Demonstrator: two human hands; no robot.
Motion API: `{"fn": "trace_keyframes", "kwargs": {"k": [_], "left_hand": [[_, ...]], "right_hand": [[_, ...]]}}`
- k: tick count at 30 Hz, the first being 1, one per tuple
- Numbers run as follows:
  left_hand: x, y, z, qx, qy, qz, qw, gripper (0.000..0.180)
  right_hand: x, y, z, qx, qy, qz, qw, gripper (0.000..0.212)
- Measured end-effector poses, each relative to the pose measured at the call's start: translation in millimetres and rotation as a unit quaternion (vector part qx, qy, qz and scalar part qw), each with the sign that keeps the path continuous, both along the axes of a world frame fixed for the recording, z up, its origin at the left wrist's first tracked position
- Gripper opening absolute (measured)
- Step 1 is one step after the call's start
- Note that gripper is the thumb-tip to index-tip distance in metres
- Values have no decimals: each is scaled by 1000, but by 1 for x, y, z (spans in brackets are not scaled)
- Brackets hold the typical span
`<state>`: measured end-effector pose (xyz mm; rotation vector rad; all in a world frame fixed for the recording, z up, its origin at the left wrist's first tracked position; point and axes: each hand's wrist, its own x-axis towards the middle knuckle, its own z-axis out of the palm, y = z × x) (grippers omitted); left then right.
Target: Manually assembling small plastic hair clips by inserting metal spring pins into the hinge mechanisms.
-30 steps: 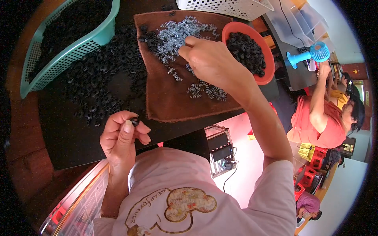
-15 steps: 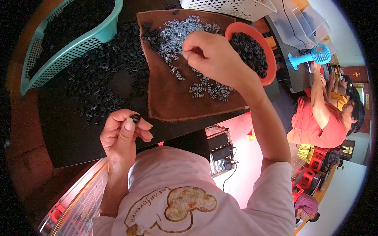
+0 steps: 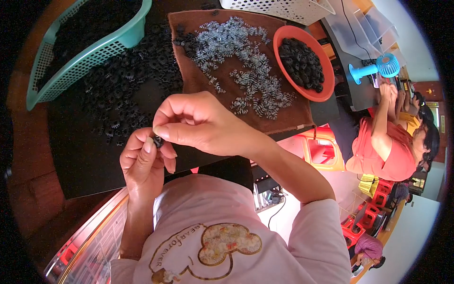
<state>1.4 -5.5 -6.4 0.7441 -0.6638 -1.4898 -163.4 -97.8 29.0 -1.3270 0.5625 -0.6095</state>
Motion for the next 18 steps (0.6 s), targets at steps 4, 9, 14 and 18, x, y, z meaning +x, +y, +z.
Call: {"fn": "trace_keyframes", "kwargs": {"k": [4, 9, 14, 18], "left_hand": [[2, 0, 0, -4, 16, -2, 1000, 24], [3, -1, 3, 15, 19, 3, 1000, 22], [4, 0, 2, 20, 5, 0, 1000, 20], [4, 0, 0, 15, 12, 10, 1000, 18]], "right_hand": [[4, 10, -4, -95, -13, -48, 994, 6], [5, 15, -6, -373, 32, -104, 921, 13], [3, 18, 1, -433, 76, -85, 894, 18], [2, 20, -4, -493, 96, -67, 862, 26]]}}
